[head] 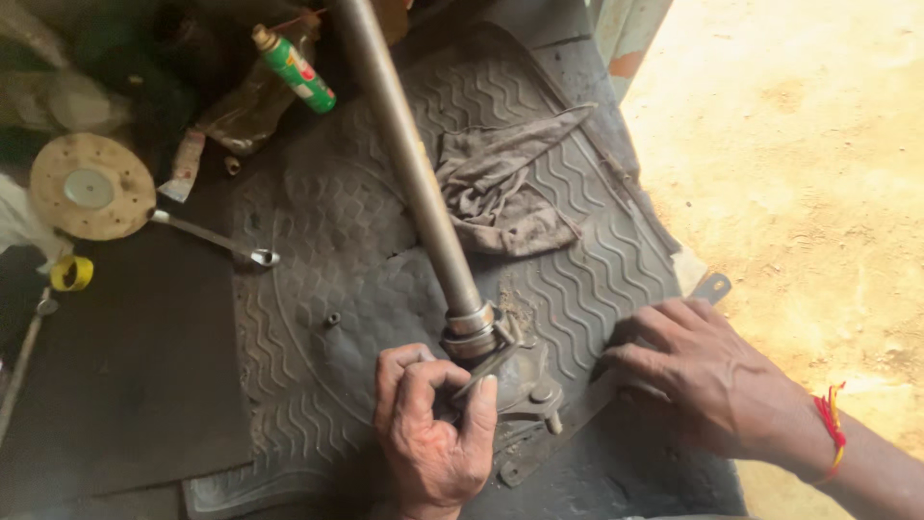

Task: The person uses a flat metal bar to pry and adjust a metal collar on a vertical shaft. They repeatedly insert the bar into a gap and lever it to shift the collar, then reposition the bar and repeat the process.

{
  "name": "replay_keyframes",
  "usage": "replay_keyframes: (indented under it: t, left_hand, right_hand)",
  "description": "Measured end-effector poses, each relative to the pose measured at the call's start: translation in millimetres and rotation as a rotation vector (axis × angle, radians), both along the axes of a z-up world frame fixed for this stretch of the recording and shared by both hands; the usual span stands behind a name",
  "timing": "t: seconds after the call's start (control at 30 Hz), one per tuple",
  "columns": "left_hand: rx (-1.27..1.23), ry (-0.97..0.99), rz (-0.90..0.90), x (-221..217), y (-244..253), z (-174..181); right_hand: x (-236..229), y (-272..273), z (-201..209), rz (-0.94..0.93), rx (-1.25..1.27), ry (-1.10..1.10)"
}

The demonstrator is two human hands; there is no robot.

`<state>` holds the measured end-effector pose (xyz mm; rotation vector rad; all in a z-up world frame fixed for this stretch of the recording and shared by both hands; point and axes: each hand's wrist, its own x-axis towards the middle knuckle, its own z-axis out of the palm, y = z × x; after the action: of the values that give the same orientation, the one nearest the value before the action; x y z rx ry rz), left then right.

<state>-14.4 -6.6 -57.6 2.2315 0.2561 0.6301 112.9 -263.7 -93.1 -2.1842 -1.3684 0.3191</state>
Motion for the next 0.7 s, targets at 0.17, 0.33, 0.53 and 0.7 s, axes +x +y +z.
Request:
replay_keyframes:
  t: [0.17, 0.33, 0.53, 0.7]
  left_hand:
    - [0.085, 0.038, 0.034, 4, -4, 10]
    - [0.007, 0.059, 0.074, 7, -9, 6]
    - [0.025, 0.015, 0.055, 7, -7, 5]
    - [0.039, 0.002, 0.045, 8, -8, 5]
  right_hand:
    - [-2, -19, -12, 0.045, -0.248, 0.052]
    - [-1, -29, -11, 0.082, -0.098, 0.043]
    - [-6, -31, -11, 0.018, -0.342, 0.154]
    - [-13, -27, 2, -0.073, -0.309, 0.204]
